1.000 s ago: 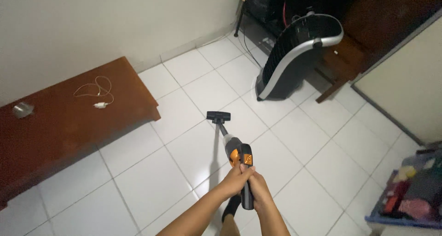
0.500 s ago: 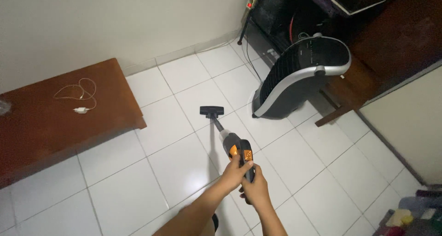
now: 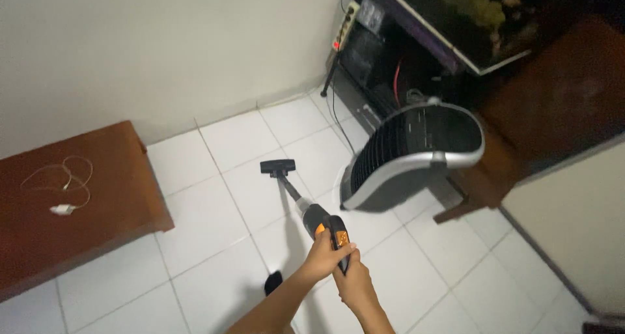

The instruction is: The person vacuums the tiled floor of a house using a handheld vacuum cleaner, moving through different rooms including a kitchen and a hallway, and briefly reaches for an item on a shelf.

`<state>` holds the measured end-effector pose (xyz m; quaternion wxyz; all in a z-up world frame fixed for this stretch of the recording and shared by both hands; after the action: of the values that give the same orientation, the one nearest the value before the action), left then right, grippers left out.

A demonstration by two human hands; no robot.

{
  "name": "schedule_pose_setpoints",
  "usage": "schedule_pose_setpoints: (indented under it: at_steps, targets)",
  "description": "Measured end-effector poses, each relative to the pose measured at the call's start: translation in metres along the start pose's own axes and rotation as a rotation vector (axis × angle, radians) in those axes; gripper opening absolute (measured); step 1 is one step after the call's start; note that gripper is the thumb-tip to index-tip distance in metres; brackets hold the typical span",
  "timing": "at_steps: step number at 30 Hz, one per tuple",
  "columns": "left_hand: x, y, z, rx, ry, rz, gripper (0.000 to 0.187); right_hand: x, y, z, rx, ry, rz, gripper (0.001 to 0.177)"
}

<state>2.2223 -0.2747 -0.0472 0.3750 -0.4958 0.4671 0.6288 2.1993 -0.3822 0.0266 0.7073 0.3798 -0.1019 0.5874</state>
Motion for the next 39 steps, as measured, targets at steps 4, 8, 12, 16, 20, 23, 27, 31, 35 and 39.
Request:
schedule_pose_setpoints:
  at_steps: [4,8,12,16,20,23,27,31,35,39]
  targets:
    - [-0.006,-0.075,-0.007,-0.009,0.01,0.063,0.056,0.037,-0.069,0.014,0.016,0.02,-0.018,0.06]
    - [-0.01,-0.144,-0.001,-0.069,0.021,0.079,0.055,0.08,-0.129,0.018,0.042,0.048,-0.009,0.058]
    - [0.011,-0.184,0.009,-0.115,-0.124,0.136,0.063,0.071,-0.188,-0.012,0.063,0.077,0.057,0.05]
    - [0.002,-0.198,0.02,-0.108,-0.062,0.108,0.061,0.055,-0.264,-0.041,-0.071,0.056,0.374,0.036]
    - [-0.029,-0.195,0.023,-0.128,-0.056,0.277,0.059,0.07,-0.312,-0.038,-0.004,0.027,0.282,0.031]
    - [-0.044,-0.203,0.024,-0.222,-0.15,0.2,0.057,0.104,-0.338,-0.019,0.1,0.008,0.184,0.038]
    - [-0.041,-0.207,0.027,-0.333,-0.234,0.212,0.054,0.137,-0.359,-0.009,0.147,0.02,0.29,0.041]
    - [-0.028,-0.211,0.015,-0.504,-0.216,0.173,0.056,0.137,-0.374,0.0,0.221,0.043,0.338,0.037]
    - [-0.038,-0.223,-0.011,-0.614,-0.214,0.216,0.072,0.14,-0.365,0.038,0.192,0.096,0.573,0.033]
    - [-0.083,-0.226,-0.042,-0.862,-0.306,-0.181,0.098,0.15,-0.333,0.119,0.369,0.142,0.438,0.027]
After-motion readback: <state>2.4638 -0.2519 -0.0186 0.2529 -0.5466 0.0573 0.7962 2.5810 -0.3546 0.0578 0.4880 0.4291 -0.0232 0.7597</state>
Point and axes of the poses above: each hand's wrist, its own y-axis away from the middle knuckle, its own z-axis out of the back of the hand, x = y × z, the point moved 3 cm from there along -y, towards the middle knuckle, and after that the axes turned 11 degrees about -x, right-handed, at the moved point
